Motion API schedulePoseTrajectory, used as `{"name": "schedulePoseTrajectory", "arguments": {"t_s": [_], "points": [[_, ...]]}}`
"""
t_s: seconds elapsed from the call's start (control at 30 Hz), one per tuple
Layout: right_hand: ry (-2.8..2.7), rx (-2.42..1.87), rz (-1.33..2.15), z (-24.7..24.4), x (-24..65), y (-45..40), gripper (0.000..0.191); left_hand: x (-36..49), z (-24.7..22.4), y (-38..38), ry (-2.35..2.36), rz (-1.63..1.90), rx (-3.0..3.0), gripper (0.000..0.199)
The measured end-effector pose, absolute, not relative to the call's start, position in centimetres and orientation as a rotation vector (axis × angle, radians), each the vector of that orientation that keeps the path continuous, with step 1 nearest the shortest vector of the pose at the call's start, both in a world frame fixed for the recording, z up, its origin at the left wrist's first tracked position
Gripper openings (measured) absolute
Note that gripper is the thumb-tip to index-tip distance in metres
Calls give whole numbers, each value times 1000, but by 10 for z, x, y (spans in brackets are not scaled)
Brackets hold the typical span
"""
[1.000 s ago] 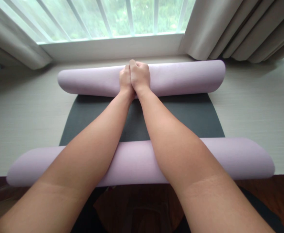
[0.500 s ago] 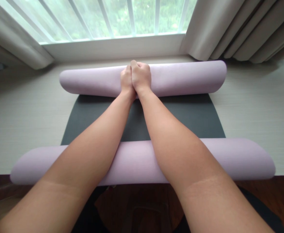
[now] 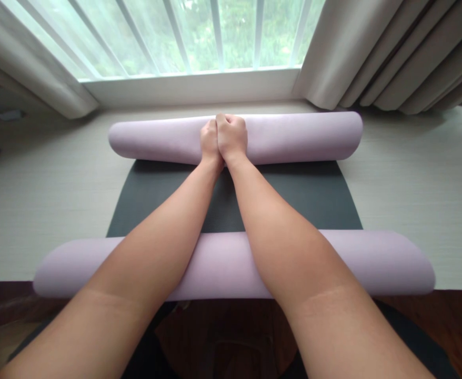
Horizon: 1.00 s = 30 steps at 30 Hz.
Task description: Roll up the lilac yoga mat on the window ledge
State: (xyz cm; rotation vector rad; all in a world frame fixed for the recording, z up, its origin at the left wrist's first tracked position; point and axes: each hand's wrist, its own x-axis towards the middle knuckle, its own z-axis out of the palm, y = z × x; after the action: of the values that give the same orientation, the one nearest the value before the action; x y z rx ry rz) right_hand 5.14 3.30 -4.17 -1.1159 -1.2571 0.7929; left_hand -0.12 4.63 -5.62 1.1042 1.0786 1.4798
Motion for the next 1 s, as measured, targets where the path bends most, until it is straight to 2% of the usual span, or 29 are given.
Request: {"name": "schedulePoseTrajectory", "arguments": {"t_s": [0.23, 0.67, 1.0], "points": [[-1118, -1224, 718, -39, 44, 23, 42, -7, -64, 47, 1052, 1505, 1098, 31], [-1100, -1226, 994, -43, 48, -2, 31, -18, -68, 12, 1193, 1440, 1091, 38], [-1108, -1323, 1073, -38, 48, -31, 32, -23, -59, -23, 1353, 1367, 1157, 44]]}}
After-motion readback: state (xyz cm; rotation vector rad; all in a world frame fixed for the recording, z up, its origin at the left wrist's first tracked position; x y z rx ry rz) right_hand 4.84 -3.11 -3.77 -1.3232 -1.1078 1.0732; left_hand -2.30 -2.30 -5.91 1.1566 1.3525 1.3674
